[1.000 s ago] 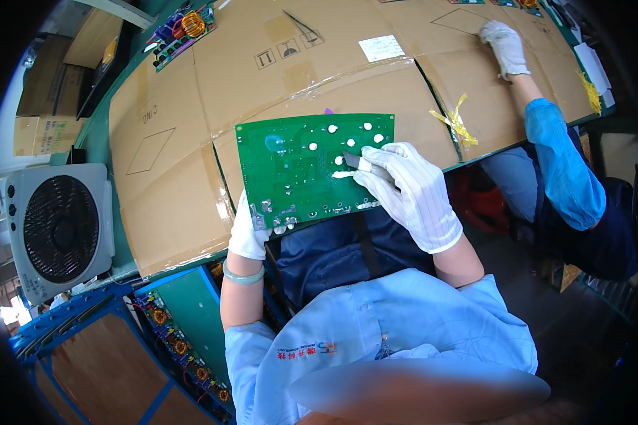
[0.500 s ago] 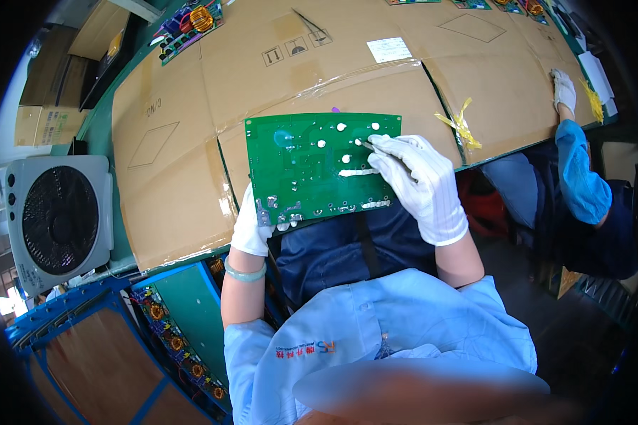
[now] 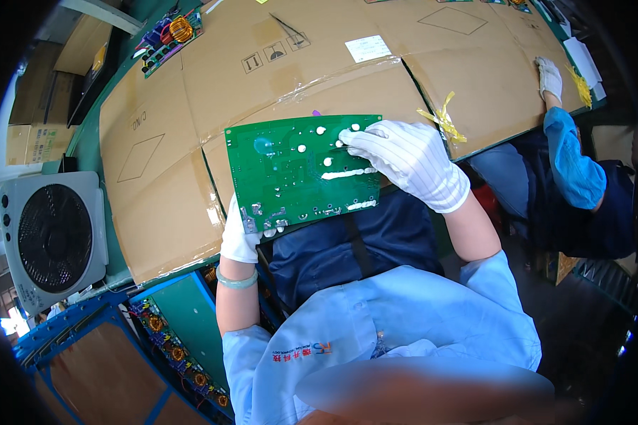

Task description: The person picks up green circuit boards from a blue tray and places them on a cardboard work surface. They handle the boards, turning them over to inspect both sides, and use a small metal tool to scrape or clean the surface of the boards. The person repeats this process for multiple boards, moving them between the tray and the work surface.

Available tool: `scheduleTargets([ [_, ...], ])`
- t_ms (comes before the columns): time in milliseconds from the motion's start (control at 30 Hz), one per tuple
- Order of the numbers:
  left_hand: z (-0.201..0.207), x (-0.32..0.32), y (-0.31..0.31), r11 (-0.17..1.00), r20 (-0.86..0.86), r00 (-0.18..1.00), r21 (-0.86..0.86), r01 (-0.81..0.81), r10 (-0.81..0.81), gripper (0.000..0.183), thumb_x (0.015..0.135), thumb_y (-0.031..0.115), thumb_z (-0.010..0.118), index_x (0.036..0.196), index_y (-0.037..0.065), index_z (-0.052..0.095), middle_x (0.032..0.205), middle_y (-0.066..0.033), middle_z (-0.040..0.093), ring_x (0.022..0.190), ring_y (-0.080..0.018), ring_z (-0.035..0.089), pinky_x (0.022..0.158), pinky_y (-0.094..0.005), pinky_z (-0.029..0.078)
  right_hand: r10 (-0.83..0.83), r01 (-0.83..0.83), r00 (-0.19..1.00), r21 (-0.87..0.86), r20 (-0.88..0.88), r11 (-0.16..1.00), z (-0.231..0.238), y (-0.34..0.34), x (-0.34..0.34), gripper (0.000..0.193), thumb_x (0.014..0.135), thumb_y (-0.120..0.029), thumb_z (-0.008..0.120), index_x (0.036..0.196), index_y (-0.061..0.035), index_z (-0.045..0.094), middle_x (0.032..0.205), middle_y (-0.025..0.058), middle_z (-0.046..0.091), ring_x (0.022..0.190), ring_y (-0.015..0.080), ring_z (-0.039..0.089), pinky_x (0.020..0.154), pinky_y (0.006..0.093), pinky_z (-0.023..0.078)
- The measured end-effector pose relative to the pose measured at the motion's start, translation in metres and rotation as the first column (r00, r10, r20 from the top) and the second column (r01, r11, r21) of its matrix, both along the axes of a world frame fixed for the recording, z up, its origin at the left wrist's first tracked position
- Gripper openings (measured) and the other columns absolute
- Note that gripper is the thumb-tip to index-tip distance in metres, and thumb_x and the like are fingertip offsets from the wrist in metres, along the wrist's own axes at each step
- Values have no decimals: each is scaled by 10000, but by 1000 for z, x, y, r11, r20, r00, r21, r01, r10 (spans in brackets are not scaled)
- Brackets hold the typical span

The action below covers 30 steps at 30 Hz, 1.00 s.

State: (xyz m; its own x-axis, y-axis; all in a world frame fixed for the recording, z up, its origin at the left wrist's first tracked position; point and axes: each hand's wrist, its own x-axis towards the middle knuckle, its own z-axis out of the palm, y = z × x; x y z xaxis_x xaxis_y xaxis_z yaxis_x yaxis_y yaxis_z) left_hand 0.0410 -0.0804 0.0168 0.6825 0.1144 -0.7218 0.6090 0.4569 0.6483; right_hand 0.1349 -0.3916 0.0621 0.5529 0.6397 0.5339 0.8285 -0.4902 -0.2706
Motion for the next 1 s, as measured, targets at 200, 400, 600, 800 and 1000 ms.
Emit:
scheduleTargets([
  [200,2,0,-1,998,-1,998,-40,-55,55,526,1033,457,352,1146,12,610,820,-175,677,486,-294,602,332,-338,436,25,-24,1000,42,-16,999,-5,-1,5,343,814,-123,717,1157,-113,713,902,30,712,790,186,698,642,316,555],
  [400,13,0,-9,1000,38,999,-13,-5,5,419,1057,397,420,1067,24,610,786,-134,679,467,-234,614,304,-294,399,105,-103,994,49,-35,993,-5,-3,17,251,873,-184,700,1111,-109,729,893,35,707,779,196,693,648,325,552],
  [600,13,2,-7,998,35,997,17,61,-62,407,1060,400,437,1065,36,619,780,-113,683,452,-220,611,293,-284,389,169,-165,982,47,-87,985,-5,-7,27,207,905,-224,685,1085,-132,733,846,21,678,746,193,676,613,332,521],
  [800,19,3,-11,999,-21,1000,-27,-23,22,379,1068,370,419,1059,45,614,780,-124,679,466,-219,609,305,-291,392,147,-145,988,30,-42,989,-2,-6,26,202,886,-192,719,1076,-129,748,864,14,715,739,200,688,612,335,521],
  [1000,20,3,-10,998,-5,999,42,45,-45,379,1071,339,397,1047,26,610,757,-136,673,464,-228,597,333,-283,399,173,-172,983,19,-66,985,-1,-7,28,225,885,-212,707,1093,-138,753,874,23,712,756,199,685,616,334,510],
])
